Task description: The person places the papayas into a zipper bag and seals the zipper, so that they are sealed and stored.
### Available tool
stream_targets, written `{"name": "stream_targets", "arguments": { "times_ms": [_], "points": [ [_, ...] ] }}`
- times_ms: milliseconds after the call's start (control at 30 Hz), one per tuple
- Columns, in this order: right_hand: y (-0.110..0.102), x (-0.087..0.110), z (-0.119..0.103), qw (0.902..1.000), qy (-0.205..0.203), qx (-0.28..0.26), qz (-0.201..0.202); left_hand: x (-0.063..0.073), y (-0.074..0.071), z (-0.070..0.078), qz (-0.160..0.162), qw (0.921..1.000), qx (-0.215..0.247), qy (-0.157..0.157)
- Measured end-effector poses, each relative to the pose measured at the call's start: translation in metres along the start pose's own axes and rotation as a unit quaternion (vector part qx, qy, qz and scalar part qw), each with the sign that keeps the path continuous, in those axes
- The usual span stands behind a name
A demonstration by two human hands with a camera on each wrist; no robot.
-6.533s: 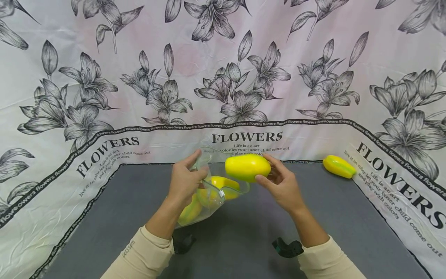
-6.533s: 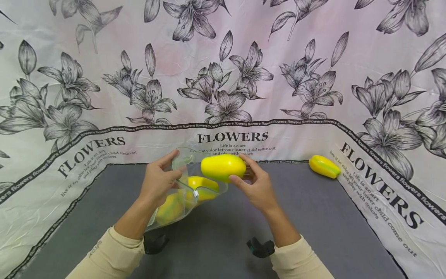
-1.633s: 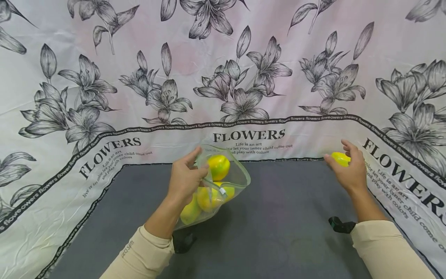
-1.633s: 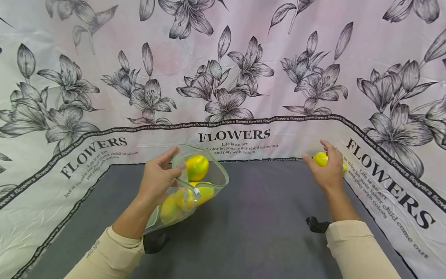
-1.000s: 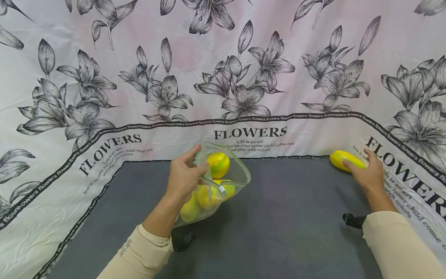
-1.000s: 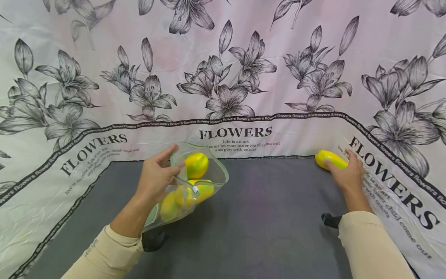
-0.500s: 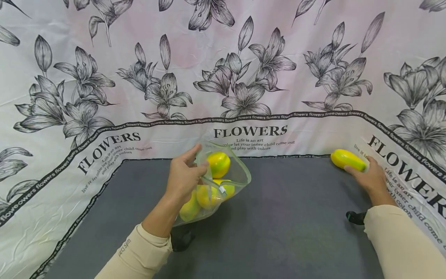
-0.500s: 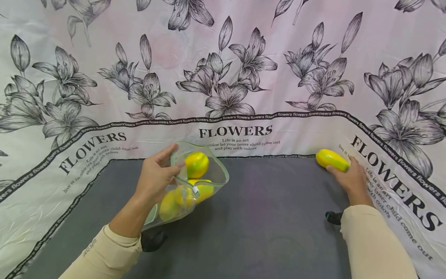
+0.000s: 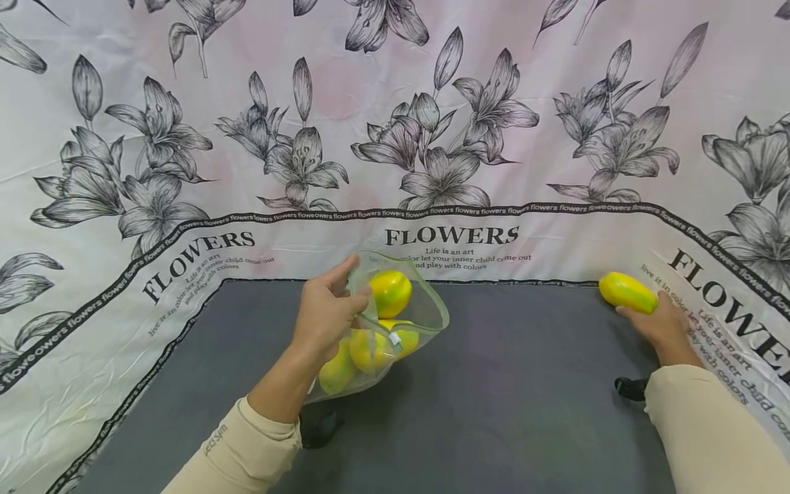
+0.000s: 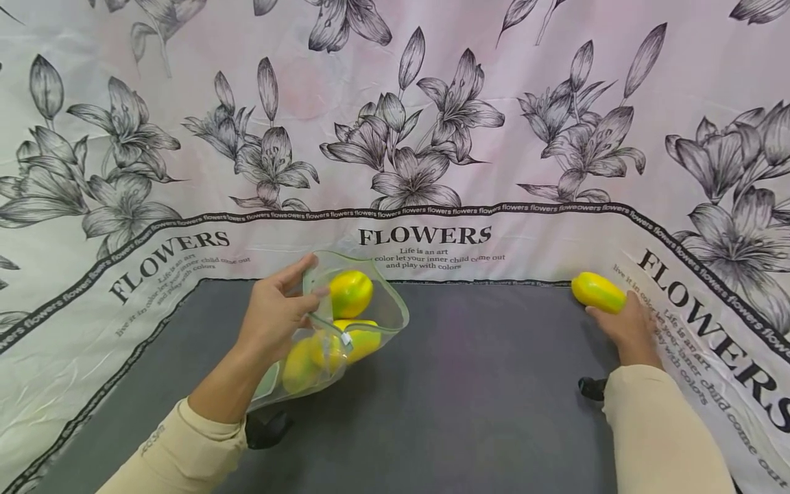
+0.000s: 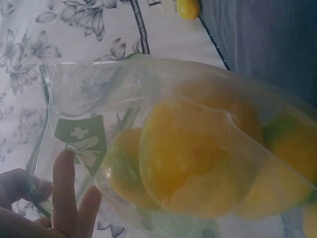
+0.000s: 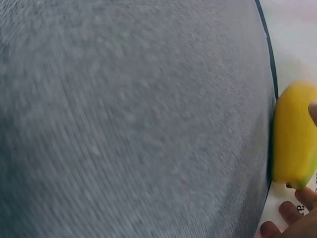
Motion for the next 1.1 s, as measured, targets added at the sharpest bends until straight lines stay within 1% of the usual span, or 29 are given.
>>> {"name": "stream_targets", "arguments": {
  "times_ms": [200, 300, 400, 500, 767, 933, 1033, 1100],
  "points": [
    [0.005, 0.002, 0.004, 0.9989, 0.025, 0.039, -0.001, -0.001, -0.001, 0.002, 0.001, 1.0, 0.005, 0.003],
    [0.007, 0.0, 0.007, 0.9985, 0.045, 0.029, -0.006, -0.001, 0.0, 0.002, 0.0, 1.0, 0.002, 0.001],
    [0.006, -0.002, 0.009, 0.9985, 0.055, 0.0, 0.004, 0.0, 0.001, 0.002, 0.001, 1.0, 0.001, 0.002],
    [0.007, -0.002, 0.01, 0.998, 0.059, -0.016, 0.013, 0.0, -0.001, 0.001, 0.003, 1.0, 0.0, 0.003],
    [0.007, -0.003, 0.007, 0.9976, 0.057, -0.006, 0.039, 0.001, -0.005, 0.003, 0.006, 0.9999, -0.011, 0.008],
    [0.002, 0.001, 0.012, 0.9952, 0.065, -0.048, 0.054, 0.001, -0.004, 0.0, 0.007, 0.9999, -0.008, -0.003],
    [-0.001, 0.007, 0.016, 0.9915, 0.072, -0.087, 0.065, 0.001, -0.003, -0.001, 0.012, 0.9999, -0.008, -0.008],
    [-0.003, 0.011, 0.017, 0.989, 0.076, -0.102, 0.075, 0.001, -0.003, -0.002, 0.013, 0.9999, -0.007, -0.007]
  ]
}}
Point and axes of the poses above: each hand's wrist, its own x-axis away from the middle knuckle, its own y-axis out of the palm, z = x × y, the point moved 9 cm from there along -x, towards the middle knuckle, and after that the axes turned 2 degrees about x, right-handed, at the moved point
